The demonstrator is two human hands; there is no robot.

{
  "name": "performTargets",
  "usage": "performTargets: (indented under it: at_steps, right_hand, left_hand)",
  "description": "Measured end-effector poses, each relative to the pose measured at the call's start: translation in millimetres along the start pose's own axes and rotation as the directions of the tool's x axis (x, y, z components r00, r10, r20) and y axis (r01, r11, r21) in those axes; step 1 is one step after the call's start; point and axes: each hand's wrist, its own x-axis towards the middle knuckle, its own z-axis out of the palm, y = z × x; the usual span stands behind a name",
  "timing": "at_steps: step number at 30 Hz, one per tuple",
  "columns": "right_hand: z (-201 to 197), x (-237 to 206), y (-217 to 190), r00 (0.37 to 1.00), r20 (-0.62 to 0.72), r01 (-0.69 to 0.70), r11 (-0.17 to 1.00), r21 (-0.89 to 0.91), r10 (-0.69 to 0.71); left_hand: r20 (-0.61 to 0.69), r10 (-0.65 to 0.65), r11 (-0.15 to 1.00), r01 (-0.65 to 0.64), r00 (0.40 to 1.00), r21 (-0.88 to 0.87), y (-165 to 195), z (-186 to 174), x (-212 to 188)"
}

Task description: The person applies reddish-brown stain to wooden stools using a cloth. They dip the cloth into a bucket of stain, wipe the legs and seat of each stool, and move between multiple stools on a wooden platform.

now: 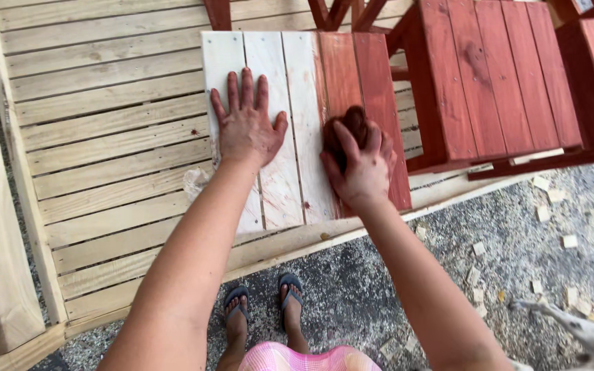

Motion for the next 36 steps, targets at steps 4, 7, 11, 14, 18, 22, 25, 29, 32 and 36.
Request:
performTargets:
  at_steps: [4, 7, 11, 14, 18, 22, 25, 29, 32, 36]
  right_hand:
    - [-13, -63, 0, 1.0, -0.031, -0.005, 1.0, -0.025, 0.005]
    - [-16, -79, 0, 0.998, -0.055, -0.018, 0.999, -0.032, 0.017]
    - [-7, -61, 0, 0.993, -0.12, 0.011, 1.0, -0.01, -0.012]
    - [3, -28, 1, 0.99, -0.143, -0.001, 1.0, 0.012, 0.002]
    - [21, 34, 6, 0.992, -0.126, 0.01, 0.998, 0.057, -0.003]
    - [43, 106, 14, 0.989, -0.141, 0.05, 0.994, 0.098, -0.036]
    - [60, 157, 17, 0.983, -0.176, 0.076, 0.991, 0.109, -0.056]
    - [83, 221, 19, 0.976, -0.205, 0.072, 0.997, 0.016, -0.067]
    - [96, 256, 17, 0.991, -0.13, -0.041, 0.999, 0.019, 0.044]
    - [101, 288, 14, 0.995, -0.079, -0.062, 0.998, -0.009, 0.061]
  left_hand:
    - [-0.025, 0.018, 1.0, -0.018, 1.0, 0.006, -2, 5, -5]
    - [0.017, 0.015, 0.998, -0.016, 1.0, 0.056, -1, 5, -3]
    - [0.059, 0.019, 0.996, -0.024, 0.998, 0.091, 3, 4, -1]
    - [0.074, 0.011, 0.995, -0.019, 0.997, 0.1, 4, 5, 2]
    - [0.06, 0.025, 0.994, -0.031, 0.998, 0.103, 2, 7, 4]
    - [0.051, 0.028, 0.998, -0.031, 0.998, 0.055, 1, 8, 7]
    - [0.043, 0.028, 0.998, -0.03, 0.999, 0.047, 0, 8, 8]
    - [0.036, 0.028, 0.999, -0.029, 0.999, 0.033, -2, 9, 11]
    - [0.04, 0.023, 0.999, -0.024, 0.999, 0.035, -4, 9, 14]
    - [0.061, 0.017, 0.998, -0.02, 0.998, 0.055, -4, 8, 16]
